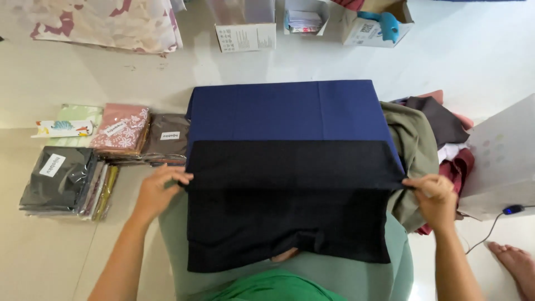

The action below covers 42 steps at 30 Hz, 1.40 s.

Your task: The person cleans a black cloth with a lint roller, folds it neatly, and then slides it into a clear plastic packaging bag.

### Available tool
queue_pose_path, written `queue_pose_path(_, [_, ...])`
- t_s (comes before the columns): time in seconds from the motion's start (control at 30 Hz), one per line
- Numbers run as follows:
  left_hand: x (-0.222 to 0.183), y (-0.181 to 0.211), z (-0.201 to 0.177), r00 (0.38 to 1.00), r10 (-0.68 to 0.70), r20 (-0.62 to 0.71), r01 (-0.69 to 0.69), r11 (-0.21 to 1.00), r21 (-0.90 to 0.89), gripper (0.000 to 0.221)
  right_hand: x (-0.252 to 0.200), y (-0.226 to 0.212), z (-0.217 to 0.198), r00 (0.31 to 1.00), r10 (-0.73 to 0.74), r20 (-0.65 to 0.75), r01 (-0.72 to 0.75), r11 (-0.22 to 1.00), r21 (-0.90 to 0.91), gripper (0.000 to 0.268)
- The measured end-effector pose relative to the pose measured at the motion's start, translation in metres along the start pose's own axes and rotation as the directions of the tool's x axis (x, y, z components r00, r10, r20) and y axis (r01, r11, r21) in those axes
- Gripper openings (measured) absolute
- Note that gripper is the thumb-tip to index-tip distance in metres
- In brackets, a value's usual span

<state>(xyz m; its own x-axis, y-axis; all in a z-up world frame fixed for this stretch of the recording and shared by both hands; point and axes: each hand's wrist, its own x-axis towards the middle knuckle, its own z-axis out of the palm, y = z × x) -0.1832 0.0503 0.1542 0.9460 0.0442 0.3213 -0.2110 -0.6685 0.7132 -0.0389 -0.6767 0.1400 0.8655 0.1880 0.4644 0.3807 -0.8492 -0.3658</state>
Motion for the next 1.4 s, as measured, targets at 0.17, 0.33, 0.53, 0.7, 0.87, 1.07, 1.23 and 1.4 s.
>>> queue_pose_path(0.17, [-0.042, 0.008, 0.018, 0.985, -0.173, -0.021, 0.17, 0.979, -0.111, 0.021, -0.042, -0.003, 0.018, 0.999, 0.005, -0.052, -0.001, 0.997, 0.079, 0.037])
queue_pose_path(0.33, [-0.056, 0.005, 0.025, 0.973, -0.222, -0.063, 0.212, 0.967, -0.143, 0.022, -0.052, -0.003, 0.017, 0.995, -0.014, -0.094, 0.02, 0.998, 0.065, 0.038])
queue_pose_path(0.53, [-0.049, 0.005, 0.025, 0.966, -0.259, 0.016, 0.259, 0.966, -0.005, 0.018, -0.046, -0.012, 0.025, 0.994, -0.106, -0.001, 0.106, 0.994, 0.009, 0.039])
queue_pose_path(0.7, [-0.013, 0.008, 0.005, 0.998, -0.049, 0.029, 0.046, 0.995, 0.089, 0.034, -0.008, -0.023, 0.025, 0.999, 0.039, -0.024, -0.033, 0.976, 0.213, 0.025])
queue_pose_path(0.87, [0.051, -0.007, 0.015, 0.991, -0.122, -0.055, 0.133, 0.952, 0.276, 0.021, 0.066, -0.036, 0.038, 0.979, 0.202, 0.006, -0.198, 0.958, 0.207, 0.027])
queue_pose_path(1.07, [0.097, -0.035, 0.04, 0.976, -0.202, 0.076, 0.133, 0.842, 0.524, 0.035, 0.108, 0.016, 0.096, 0.889, 0.379, 0.257, -0.351, 0.925, -0.146, 0.038])
queue_pose_path(1.23, [0.078, -0.042, 0.04, 0.992, -0.092, -0.081, 0.113, 0.946, 0.304, 0.025, 0.074, -0.006, 0.086, 0.97, 0.241, 0.036, -0.234, 0.878, 0.418, 0.025])
queue_pose_path(1.4, [0.022, 0.006, 0.044, 0.884, -0.351, -0.31, 0.266, 0.921, -0.285, 0.026, -0.002, -0.04, 0.074, 0.751, 0.582, -0.311, -0.08, 0.548, 0.833, 0.029])
